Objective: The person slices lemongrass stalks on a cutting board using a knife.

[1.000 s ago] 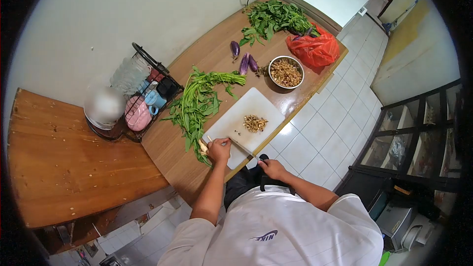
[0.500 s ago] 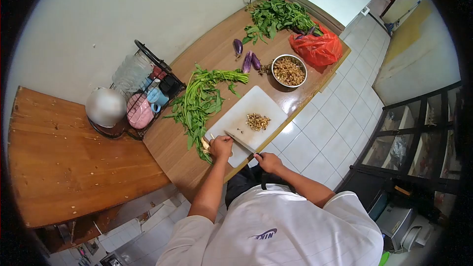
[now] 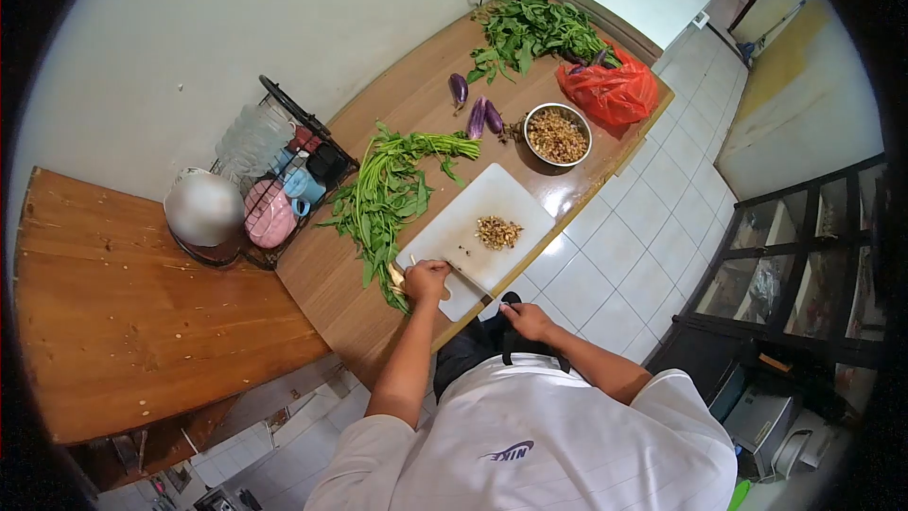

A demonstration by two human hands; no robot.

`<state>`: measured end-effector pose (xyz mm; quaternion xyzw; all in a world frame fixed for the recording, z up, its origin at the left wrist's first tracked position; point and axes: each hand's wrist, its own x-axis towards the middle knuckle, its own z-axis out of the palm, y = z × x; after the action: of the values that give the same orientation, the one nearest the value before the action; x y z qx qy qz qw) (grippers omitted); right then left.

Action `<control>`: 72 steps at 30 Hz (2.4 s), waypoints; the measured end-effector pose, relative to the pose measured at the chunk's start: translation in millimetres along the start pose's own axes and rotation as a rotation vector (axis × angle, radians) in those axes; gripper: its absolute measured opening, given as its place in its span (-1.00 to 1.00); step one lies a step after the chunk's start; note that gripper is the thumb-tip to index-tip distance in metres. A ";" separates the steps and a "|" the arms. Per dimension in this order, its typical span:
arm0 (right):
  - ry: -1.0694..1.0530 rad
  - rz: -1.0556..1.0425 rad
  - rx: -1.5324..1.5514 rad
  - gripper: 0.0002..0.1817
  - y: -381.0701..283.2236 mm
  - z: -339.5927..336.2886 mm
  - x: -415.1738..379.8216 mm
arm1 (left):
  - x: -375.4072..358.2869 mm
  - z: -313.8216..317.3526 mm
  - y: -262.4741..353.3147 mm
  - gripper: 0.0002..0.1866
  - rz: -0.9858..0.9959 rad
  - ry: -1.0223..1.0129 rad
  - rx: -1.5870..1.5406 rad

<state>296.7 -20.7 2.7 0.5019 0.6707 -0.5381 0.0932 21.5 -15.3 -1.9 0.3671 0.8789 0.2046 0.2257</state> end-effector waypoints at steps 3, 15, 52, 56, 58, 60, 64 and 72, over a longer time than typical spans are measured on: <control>0.046 -0.036 -0.054 -0.28 1.1 -0.9 4.0 | 9.1 -2.6 -3.5 -0.81 -0.054 -0.119 -0.042; 0.231 0.007 -0.049 -0.35 -3.5 -6.4 2.2 | -12.4 -13.1 12.3 -0.82 0.139 0.048 0.121; 0.678 0.120 -0.189 -0.51 -39.5 -1.8 -86.7 | 6.0 -1.8 97.0 0.08 0.036 -0.163 0.080; 0.710 0.144 -0.150 -0.49 -35.0 13.5 -94.0 | 25.5 -1.2 96.1 -0.55 0.222 -0.144 0.092; 0.673 0.161 -0.142 -0.48 -36.0 18.0 -93.1 | 33.9 0.3 85.5 -0.72 0.257 -0.099 0.010; 0.538 0.155 -0.112 -0.44 -36.2 25.9 -84.8 | 38.3 -6.3 73.0 -0.78 0.286 -0.047 -0.024; 0.330 0.136 -0.082 -0.35 -47.6 33.7 -56.5 | 27.3 -36.2 38.8 -0.79 0.242 -0.024 -0.103; 0.486 0.131 0.155 -0.26 -27.7 28.8 -4.9 | -20.1 -81.8 -54.5 -0.75 0.164 0.052 -0.097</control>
<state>265.7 -44.6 11.7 0.6644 0.5961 -0.4446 -0.0748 -40.8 -81.3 41.0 0.4208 0.8406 0.2743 0.2028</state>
